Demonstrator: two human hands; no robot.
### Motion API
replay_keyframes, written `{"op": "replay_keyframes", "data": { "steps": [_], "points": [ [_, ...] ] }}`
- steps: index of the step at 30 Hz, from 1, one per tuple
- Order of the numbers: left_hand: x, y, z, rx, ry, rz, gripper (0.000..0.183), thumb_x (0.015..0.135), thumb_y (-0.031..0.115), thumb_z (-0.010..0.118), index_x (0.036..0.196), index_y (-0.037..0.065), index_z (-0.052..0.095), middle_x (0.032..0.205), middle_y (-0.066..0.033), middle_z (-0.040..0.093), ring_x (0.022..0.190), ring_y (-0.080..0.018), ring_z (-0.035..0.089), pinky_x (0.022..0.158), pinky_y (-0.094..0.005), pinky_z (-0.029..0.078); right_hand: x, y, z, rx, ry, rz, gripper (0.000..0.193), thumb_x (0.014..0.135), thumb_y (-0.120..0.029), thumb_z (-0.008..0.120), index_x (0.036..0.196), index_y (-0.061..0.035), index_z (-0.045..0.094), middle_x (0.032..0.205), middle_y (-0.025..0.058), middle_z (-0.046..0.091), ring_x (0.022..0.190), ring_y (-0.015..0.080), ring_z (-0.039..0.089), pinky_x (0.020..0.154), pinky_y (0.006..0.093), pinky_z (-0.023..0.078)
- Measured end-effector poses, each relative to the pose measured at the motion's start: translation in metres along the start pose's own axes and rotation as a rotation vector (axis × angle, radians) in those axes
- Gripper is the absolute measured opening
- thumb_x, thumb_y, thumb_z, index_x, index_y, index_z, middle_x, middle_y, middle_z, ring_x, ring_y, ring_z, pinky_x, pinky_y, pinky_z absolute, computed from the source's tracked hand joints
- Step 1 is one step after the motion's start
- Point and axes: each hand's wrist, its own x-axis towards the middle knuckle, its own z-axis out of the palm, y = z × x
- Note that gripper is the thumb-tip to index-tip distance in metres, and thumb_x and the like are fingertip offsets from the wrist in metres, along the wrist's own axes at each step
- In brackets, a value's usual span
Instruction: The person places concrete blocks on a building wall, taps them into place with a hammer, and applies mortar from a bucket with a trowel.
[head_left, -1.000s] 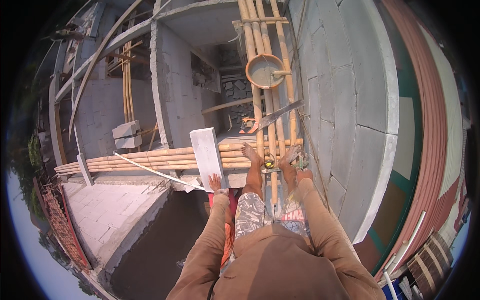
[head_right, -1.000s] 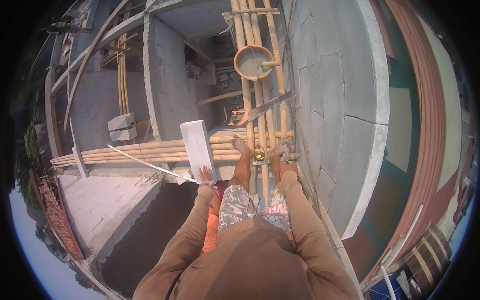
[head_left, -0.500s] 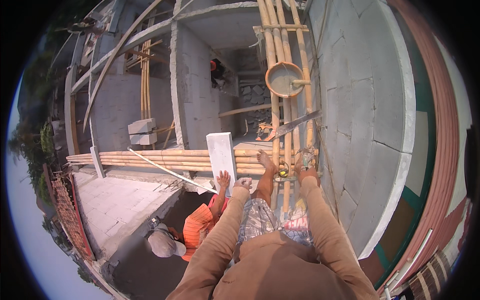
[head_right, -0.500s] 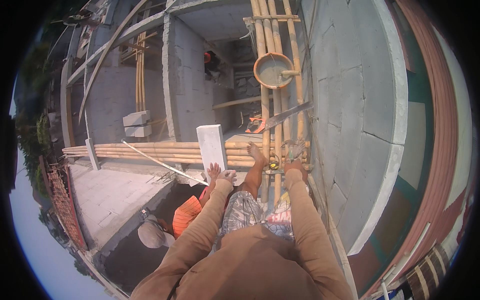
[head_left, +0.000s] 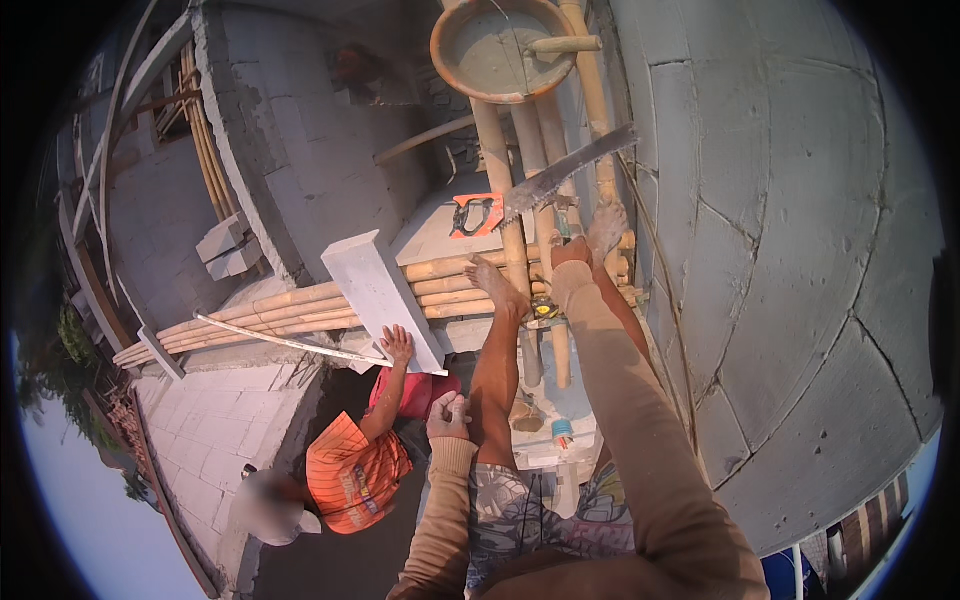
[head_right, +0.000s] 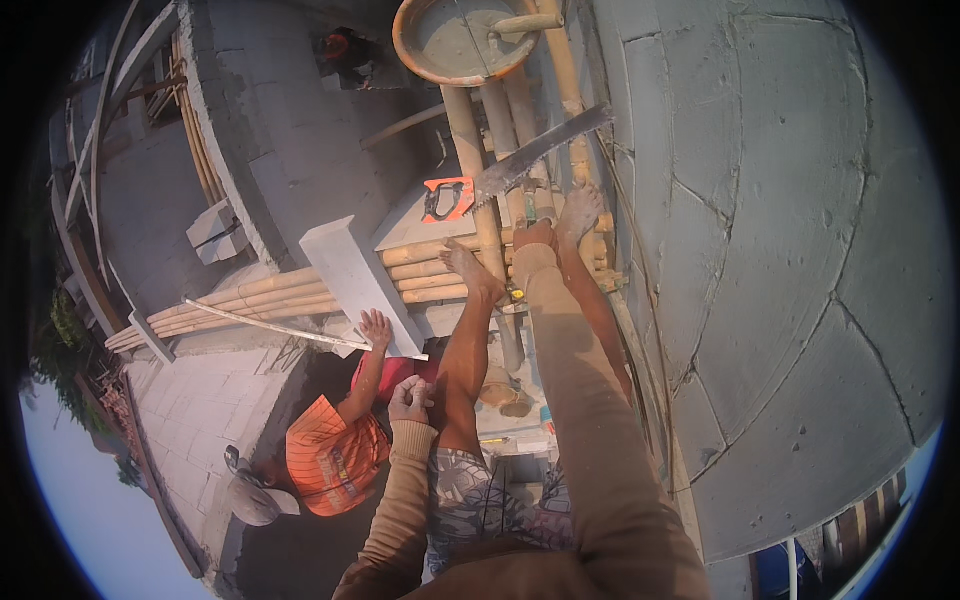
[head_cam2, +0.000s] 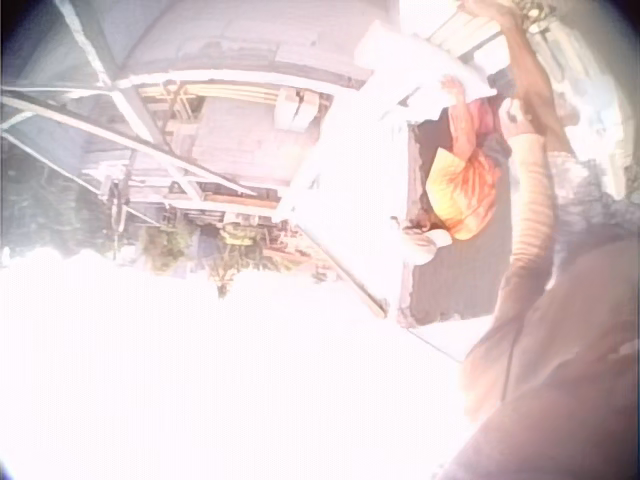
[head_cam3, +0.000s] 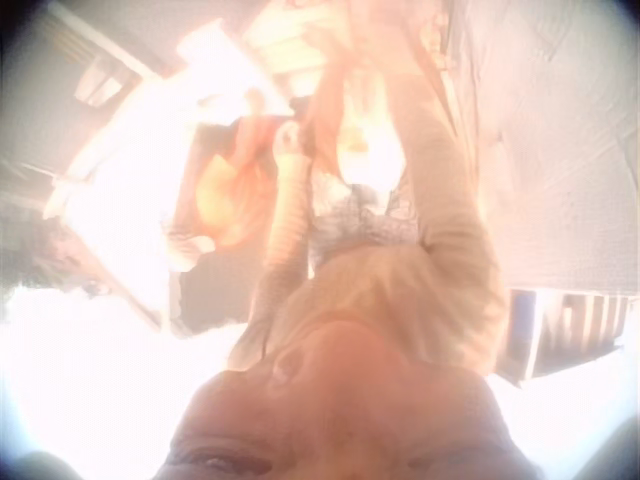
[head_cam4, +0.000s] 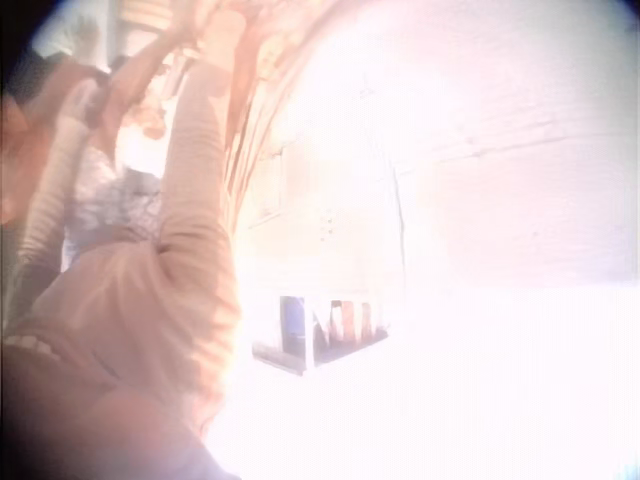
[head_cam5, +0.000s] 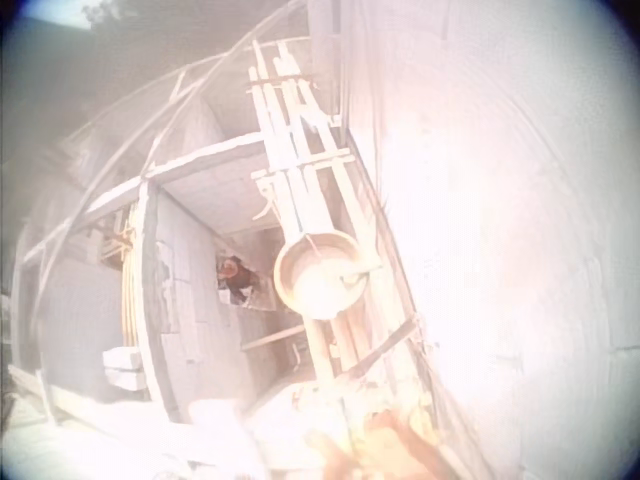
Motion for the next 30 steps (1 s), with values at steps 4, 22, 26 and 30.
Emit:
{"op": "replay_keyframes", "data": {
  "steps": [4, 22, 26, 30],
  "points": [
    [-0.003, 0.047, 0.031, 0.385, -0.022, 0.099, 0.023, 0.093, 0.021, 0.067, 0.106, 0.002, 0.065, 0.079, -0.0056, 0.070, 0.067, -0.0123, 0.065, 0.061, -0.0285, 0.052, 0.063, 0.003, 0.035, 0.002, 0.061, -0.025, 0.047, 0.095, -0.037, 0.056, 0.110, 0.0072, 0.049, 0.096, 0.0318, 0.066, 0.093, 0.0471, 0.064, 0.082, 0.0510, 0.051],
    [-0.032, 0.063, 0.037, 0.628, -0.042, 0.079, 0.047, 0.095, 0.040, 0.057, 0.127, 0.007, 0.055, 0.114, -0.0161, 0.065, 0.105, -0.0303, 0.061, 0.091, -0.0404, 0.046, 0.160, 0.078, 0.138, -0.335, 0.131, -0.095, 0.035, 0.092, -0.013, 0.058, 0.125, 0.0001, 0.053, 0.129, 0.0232, 0.052, 0.119, 0.0377, 0.054, 0.098, 0.0464, 0.047],
    [-0.032, 0.057, 0.044, 0.639, -0.117, 0.015, 0.044, 0.100, 0.028, 0.048, 0.138, 0.006, 0.047, 0.127, -0.0155, 0.063, 0.119, -0.0288, 0.058, 0.106, -0.0420, 0.041, 0.169, 0.087, 0.136, -0.410, 0.036, -0.174, 0.049, 0.086, 0.001, 0.060, 0.133, -0.0010, 0.048, 0.146, 0.0202, 0.040, 0.130, 0.0320, 0.046, 0.102, 0.0419, 0.048],
    [-0.022, 0.019, 0.051, 0.653, 0.062, 0.088, 0.040, 0.089, 0.045, 0.066, 0.107, 0.010, 0.067, 0.090, -0.0126, 0.072, 0.077, -0.0273, 0.071, 0.070, -0.0354, 0.055, 0.140, 0.041, 0.092, -0.461, -0.048, -0.167, 0.050, 0.086, -0.004, 0.063, 0.133, 0.0004, 0.047, 0.146, 0.0195, 0.040, 0.130, 0.0338, 0.046, 0.101, 0.0430, 0.048]
  ]
}}
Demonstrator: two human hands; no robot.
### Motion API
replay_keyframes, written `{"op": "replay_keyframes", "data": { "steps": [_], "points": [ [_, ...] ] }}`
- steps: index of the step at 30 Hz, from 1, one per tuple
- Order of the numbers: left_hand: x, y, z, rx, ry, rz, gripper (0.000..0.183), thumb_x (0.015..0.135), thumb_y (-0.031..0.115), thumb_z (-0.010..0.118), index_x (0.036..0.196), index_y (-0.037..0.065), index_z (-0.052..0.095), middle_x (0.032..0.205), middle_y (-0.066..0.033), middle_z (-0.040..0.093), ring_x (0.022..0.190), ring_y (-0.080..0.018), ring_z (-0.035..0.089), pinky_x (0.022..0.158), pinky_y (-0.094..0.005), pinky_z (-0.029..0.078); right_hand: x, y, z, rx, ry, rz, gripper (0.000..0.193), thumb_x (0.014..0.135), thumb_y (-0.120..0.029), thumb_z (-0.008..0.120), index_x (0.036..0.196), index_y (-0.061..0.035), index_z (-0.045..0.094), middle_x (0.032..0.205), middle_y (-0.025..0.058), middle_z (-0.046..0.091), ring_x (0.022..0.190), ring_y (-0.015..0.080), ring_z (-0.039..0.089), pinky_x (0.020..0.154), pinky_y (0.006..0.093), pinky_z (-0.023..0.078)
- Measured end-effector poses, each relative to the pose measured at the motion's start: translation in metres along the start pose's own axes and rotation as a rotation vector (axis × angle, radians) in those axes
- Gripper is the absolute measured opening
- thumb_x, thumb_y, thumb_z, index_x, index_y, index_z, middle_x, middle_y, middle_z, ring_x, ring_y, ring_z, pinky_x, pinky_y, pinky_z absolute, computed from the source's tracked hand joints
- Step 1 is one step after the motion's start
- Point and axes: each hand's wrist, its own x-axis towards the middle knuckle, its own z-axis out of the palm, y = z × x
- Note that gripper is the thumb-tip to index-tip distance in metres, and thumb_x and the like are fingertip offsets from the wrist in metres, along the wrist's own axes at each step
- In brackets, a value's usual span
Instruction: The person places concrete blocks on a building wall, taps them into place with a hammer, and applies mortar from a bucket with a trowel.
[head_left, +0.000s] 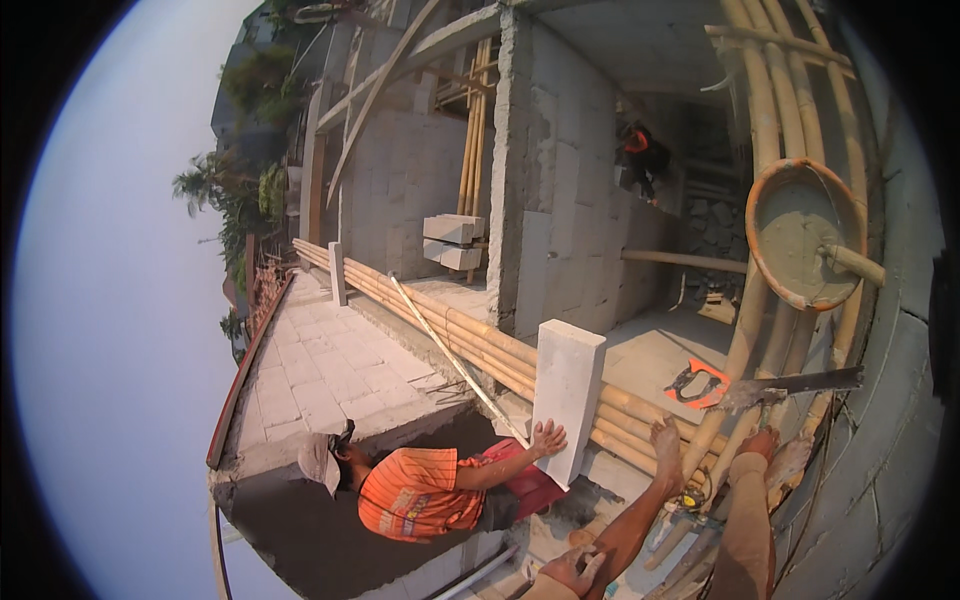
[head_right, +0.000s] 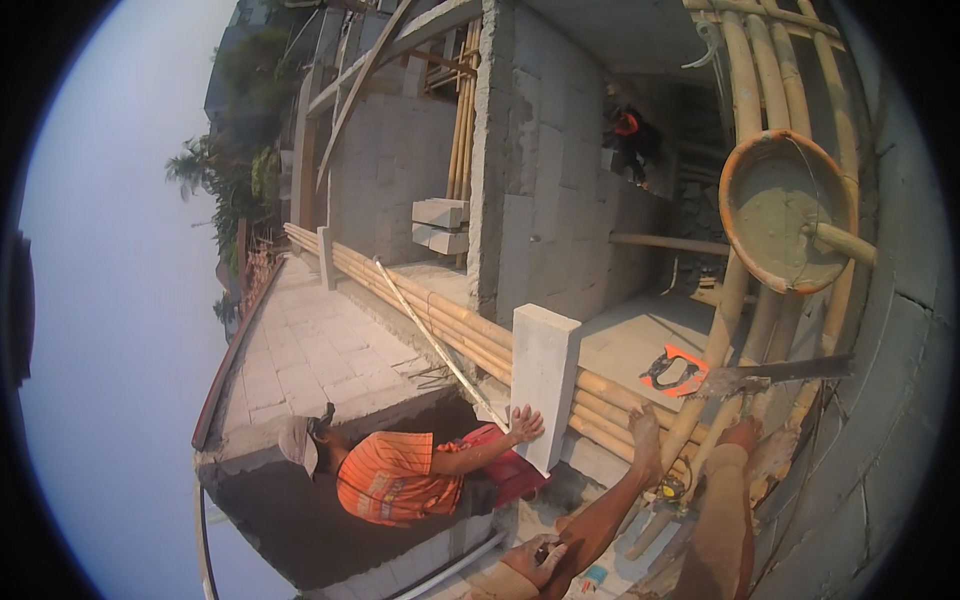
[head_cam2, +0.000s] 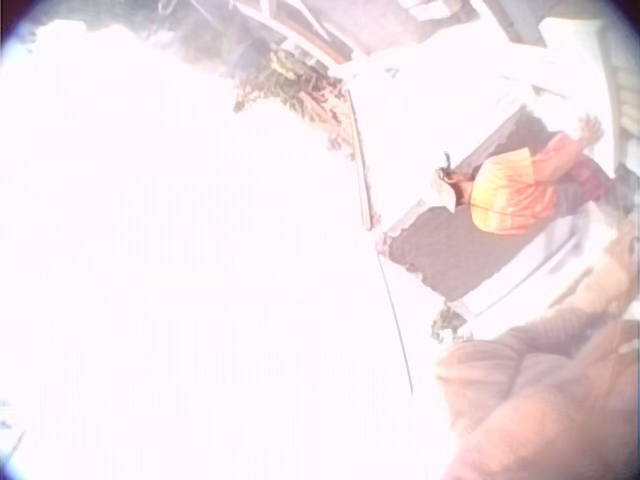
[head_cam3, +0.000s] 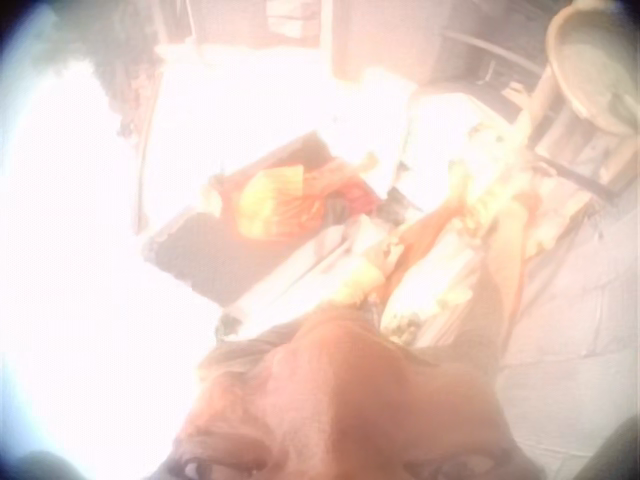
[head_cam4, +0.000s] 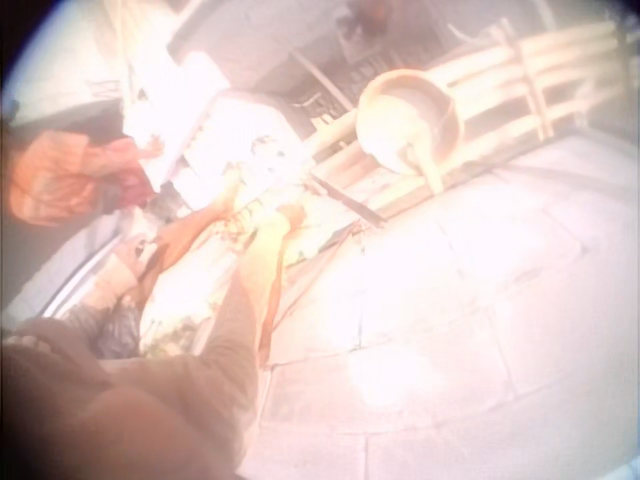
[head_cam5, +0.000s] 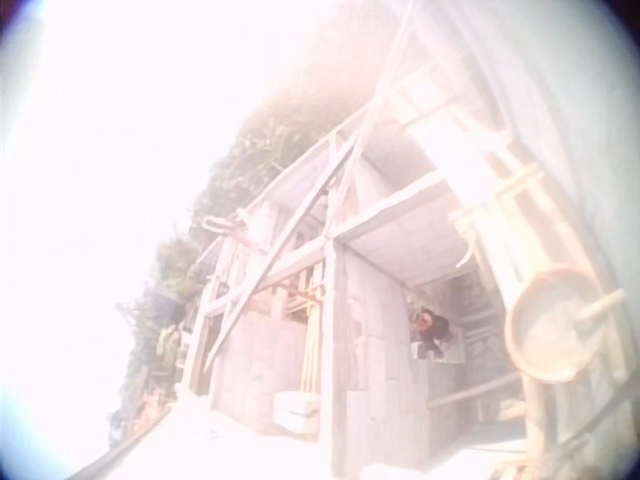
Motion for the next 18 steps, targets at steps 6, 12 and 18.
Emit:
{"op": "replay_keyframes", "data": {
  "steps": [6, 12, 18],
  "points": [
    [0.000, 0.004, -0.005, 0.072, -0.059, -0.063, 0.043, 0.090, 0.049, 0.062, 0.107, 0.011, 0.068, 0.092, -0.0165, 0.071, 0.081, -0.0323, 0.070, 0.073, -0.0401, 0.055, -0.013, -0.016, -0.054, 0.160, 0.043, 0.257, 0.056, 0.092, -0.030, 0.064, 0.137, 0.0002, 0.047, 0.146, 0.0197, 0.042, 0.128, 0.0346, 0.049, 0.101, 0.0441, 0.048],
    [-0.002, 0.001, 0.006, 0.187, -0.055, -0.030, 0.043, 0.089, 0.051, 0.060, 0.105, 0.012, 0.068, 0.086, -0.0169, 0.071, 0.081, -0.0374, 0.069, 0.073, -0.0456, 0.055, 0.017, -0.034, -0.122, 1.085, 0.439, 0.120, 0.051, 0.095, -0.047, 0.060, 0.115, -0.0001, 0.055, 0.105, 0.0171, 0.066, 0.095, 0.0283, 0.065, 0.085, 0.0387, 0.050],
    [-0.009, 0.015, 0.015, 0.243, 0.023, 0.010, 0.039, 0.089, 0.050, 0.059, 0.101, 0.013, 0.068, 0.080, -0.0148, 0.071, 0.078, -0.0387, 0.068, 0.070, -0.0472, 0.054, 0.004, -0.092, -0.284, 1.201, 0.610, -0.062, 0.047, 0.094, -0.039, 0.062, 0.118, 0.0002, 0.052, 0.116, 0.0193, 0.060, 0.098, 0.0297, 0.063, 0.086, 0.0390, 0.050]
  ]
}}
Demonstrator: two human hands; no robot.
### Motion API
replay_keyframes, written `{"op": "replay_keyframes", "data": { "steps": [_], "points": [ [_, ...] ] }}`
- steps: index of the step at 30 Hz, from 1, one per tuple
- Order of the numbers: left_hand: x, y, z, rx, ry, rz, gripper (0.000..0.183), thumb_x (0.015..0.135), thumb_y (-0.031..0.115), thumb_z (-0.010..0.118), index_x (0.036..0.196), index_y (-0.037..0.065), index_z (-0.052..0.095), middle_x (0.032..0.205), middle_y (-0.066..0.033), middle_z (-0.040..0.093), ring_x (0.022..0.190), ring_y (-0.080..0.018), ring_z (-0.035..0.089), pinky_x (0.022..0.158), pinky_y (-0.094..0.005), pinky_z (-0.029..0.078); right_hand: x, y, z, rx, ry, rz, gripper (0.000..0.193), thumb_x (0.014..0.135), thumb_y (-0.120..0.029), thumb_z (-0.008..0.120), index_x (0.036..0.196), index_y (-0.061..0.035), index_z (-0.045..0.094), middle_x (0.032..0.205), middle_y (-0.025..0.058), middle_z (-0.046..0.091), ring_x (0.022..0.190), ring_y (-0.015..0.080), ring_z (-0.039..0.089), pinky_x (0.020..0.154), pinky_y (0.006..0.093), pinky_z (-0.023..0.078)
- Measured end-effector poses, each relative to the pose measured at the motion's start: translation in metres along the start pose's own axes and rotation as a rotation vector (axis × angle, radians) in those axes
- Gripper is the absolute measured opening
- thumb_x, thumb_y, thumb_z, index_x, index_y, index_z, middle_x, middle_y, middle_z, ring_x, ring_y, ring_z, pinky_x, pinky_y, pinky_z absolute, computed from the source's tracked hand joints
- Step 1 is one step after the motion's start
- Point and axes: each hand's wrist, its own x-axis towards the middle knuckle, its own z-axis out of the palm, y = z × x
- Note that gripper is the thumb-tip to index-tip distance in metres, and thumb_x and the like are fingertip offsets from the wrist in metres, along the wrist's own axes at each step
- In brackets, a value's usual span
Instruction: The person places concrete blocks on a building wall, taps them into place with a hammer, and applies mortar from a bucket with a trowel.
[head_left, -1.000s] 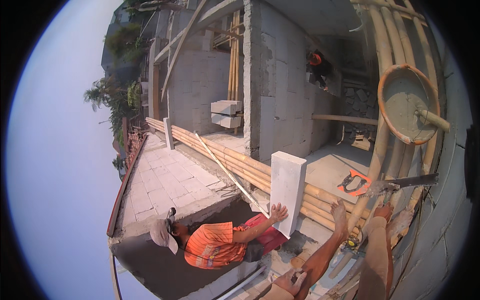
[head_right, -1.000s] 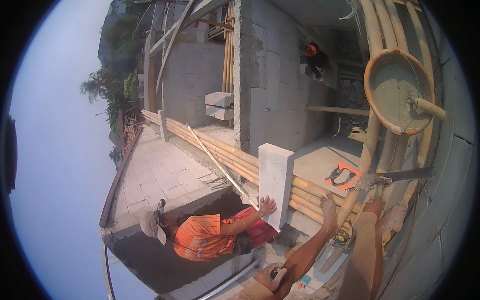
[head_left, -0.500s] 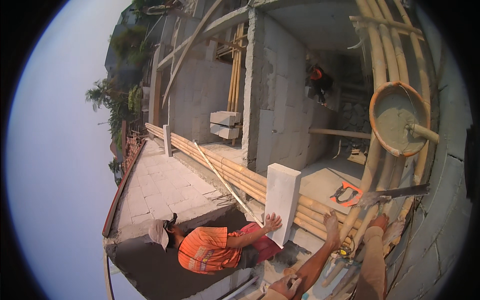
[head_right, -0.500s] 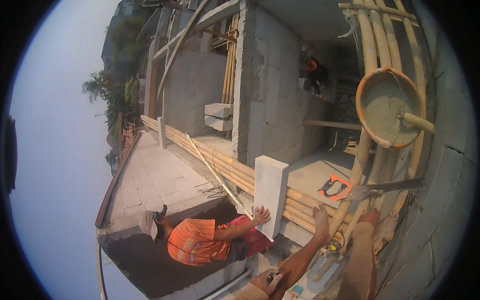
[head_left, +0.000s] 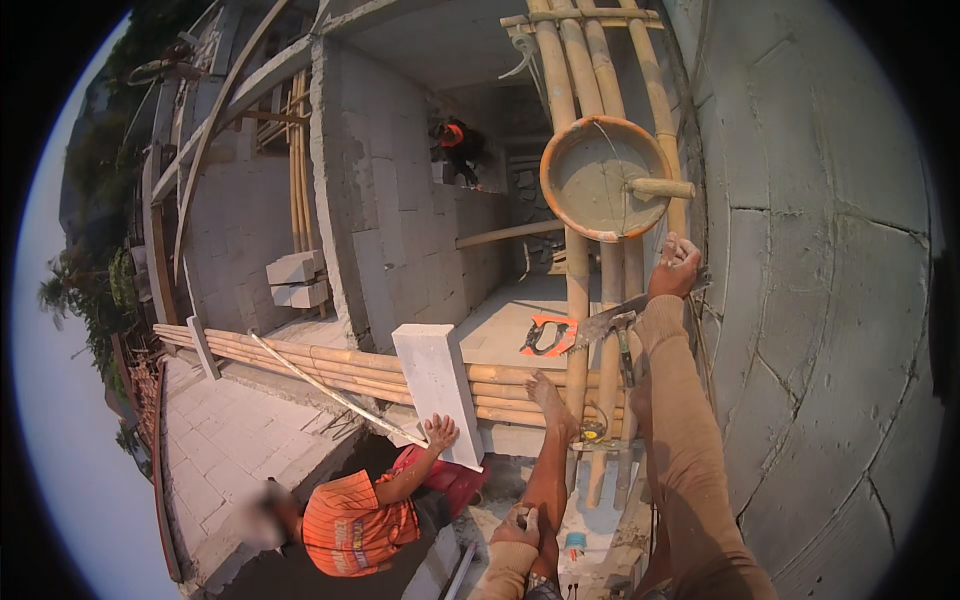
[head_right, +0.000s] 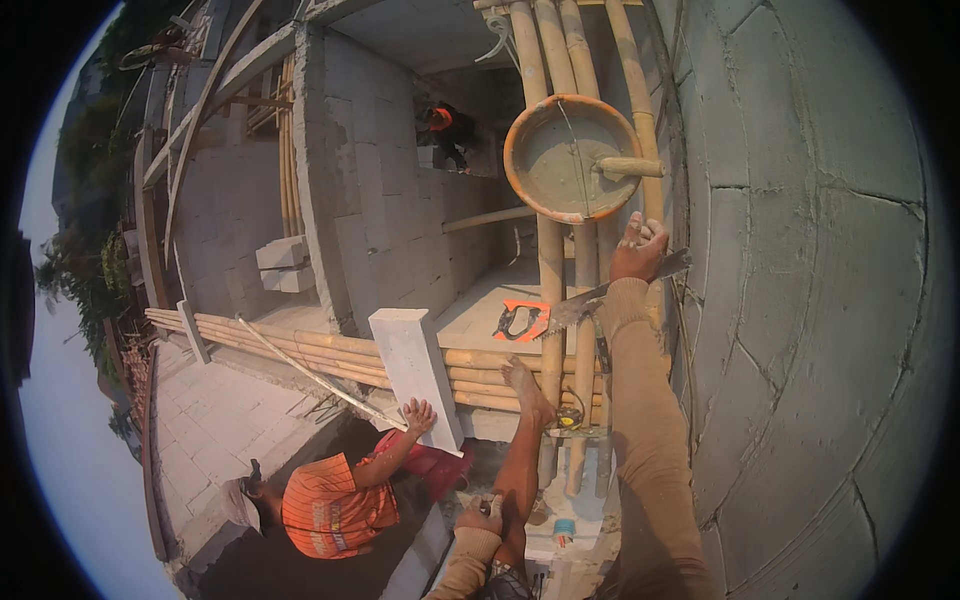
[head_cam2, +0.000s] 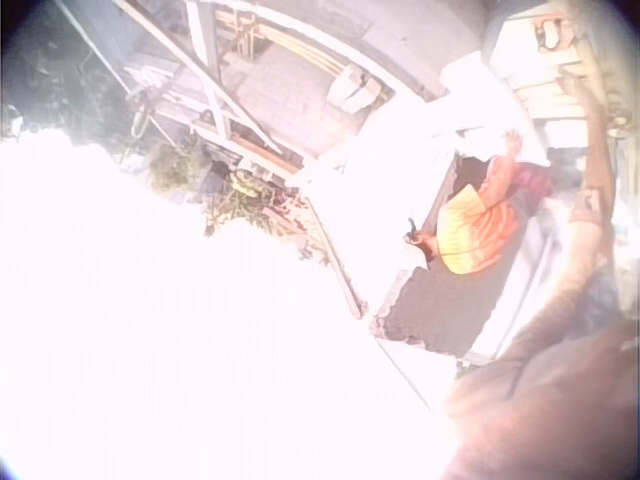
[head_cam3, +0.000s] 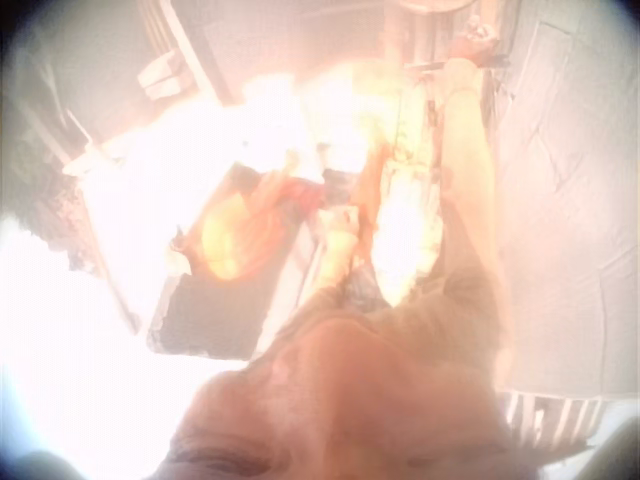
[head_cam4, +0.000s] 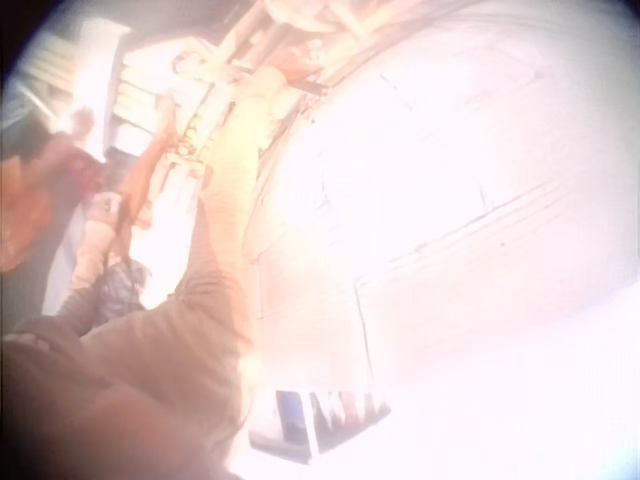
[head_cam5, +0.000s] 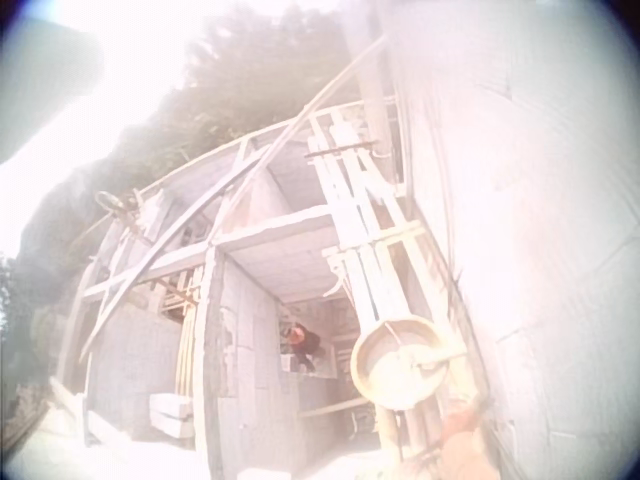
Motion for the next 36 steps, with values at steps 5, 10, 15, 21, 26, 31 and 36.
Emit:
{"op": "replay_keyframes", "data": {
  "steps": [5, 10, 15, 21, 26, 31, 36],
  "points": [
    [-0.010, -0.011, 0.009, -0.094, -0.142, -0.083, 0.039, 0.090, 0.049, 0.058, 0.099, 0.012, 0.068, 0.089, -0.0171, 0.071, 0.082, -0.0373, 0.068, 0.074, -0.0463, 0.054, 0.008, -0.075, -0.005, -0.752, 0.086, -0.419, 0.049, 0.091, -0.037, 0.064, 0.128, -0.0080, 0.051, 0.138, 0.0160, 0.041, 0.124, 0.0315, 0.045, 0.103, 0.0479, 0.038],
    [0.002, -0.021, 0.017, 0.046, -0.036, 0.060, 0.042, 0.091, 0.047, 0.056, 0.105, 0.009, 0.067, 0.104, -0.0180, 0.069, 0.096, -0.0358, 0.067, 0.084, -0.0434, 0.052, 0.085, -0.115, -0.013, -1.209, -0.210, -0.397, 0.057, 0.089, -0.035, 0.067, 0.139, -0.0160, 0.049, 0.142, 0.0094, 0.047, 0.133, 0.0288, 0.044, 0.109, 0.0473, 0.037],
    [-0.010, -0.008, -0.003, -0.142, -0.099, -0.065, 0.041, 0.090, 0.050, 0.056, 0.103, 0.012, 0.066, 0.097, -0.0183, 0.070, 0.093, -0.0380, 0.067, 0.083, -0.0447, 0.052, 0.076, -0.137, 0.009, -1.348, -0.656, -0.383, 0.043, 0.083, -0.026, 0.076, 0.120, -0.0084, 0.063, 0.117, 0.0158, 0.065, 0.109, 0.0277, 0.065, 0.091, 0.0395, 0.053],
    [-0.005, 0.007, -0.014, -0.175, -0.122, -0.052, 0.042, 0.088, 0.050, 0.058, 0.104, 0.012, 0.067, 0.097, -0.0183, 0.070, 0.094, -0.0392, 0.067, 0.084, -0.0449, 0.052, 0.083, -0.109, 0.029, -1.194, -0.724, -0.188, 0.046, 0.088, -0.039, 0.070, 0.112, 0.0004, 0.064, 0.112, 0.0214, 0.066, 0.109, 0.0355, 0.063, 0.090, 0.0434, 0.051],
    [-0.010, 0.010, -0.021, -0.179, -0.115, -0.084, 0.042, 0.087, 0.051, 0.060, 0.104, 0.012, 0.067, 0.099, -0.0176, 0.070, 0.095, -0.0389, 0.066, 0.085, -0.0439, 0.052, 0.069, -0.115, 0.022, -1.178, -0.766, -0.342, 0.048, 0.088, -0.041, 0.069, 0.113, 0.0007, 0.064, 0.109, 0.0228, 0.067, 0.104, 0.0374, 0.065, 0.087, 0.0442, 0.052],
    [-0.006, 0.017, -0.037, -0.198, -0.221, -0.134, 0.045, 0.087, 0.052, 0.060, 0.106, 0.012, 0.067, 0.102, -0.0162, 0.070, 0.100, -0.0374, 0.066, 0.089, -0.0425, 0.051, 0.046, -0.130, -0.025, -1.251, -0.728, -0.447, 0.040, 0.091, -0.034, 0.065, 0.109, 0.0014, 0.064, 0.101, 0.0226, 0.068, 0.099, 0.0377, 0.066, 0.085, 0.0456, 0.052],
    [0.015, 0.004, -0.007, -0.187, -0.214, 0.051, 0.046, 0.089, 0.049, 0.059, 0.113, 0.010, 0.065, 0.106, -0.0155, 0.070, 0.100, -0.0361, 0.066, 0.089, -0.0413, 0.051, 0.020, -0.061, -0.066, -0.997, -0.567, -0.453, 0.038, 0.093, -0.032, 0.062, 0.102, 0.0045, 0.060, 0.098, 0.0289, 0.066, 0.091, 0.0435, 0.065, 0.078, 0.0493, 0.051]
  ]
}}
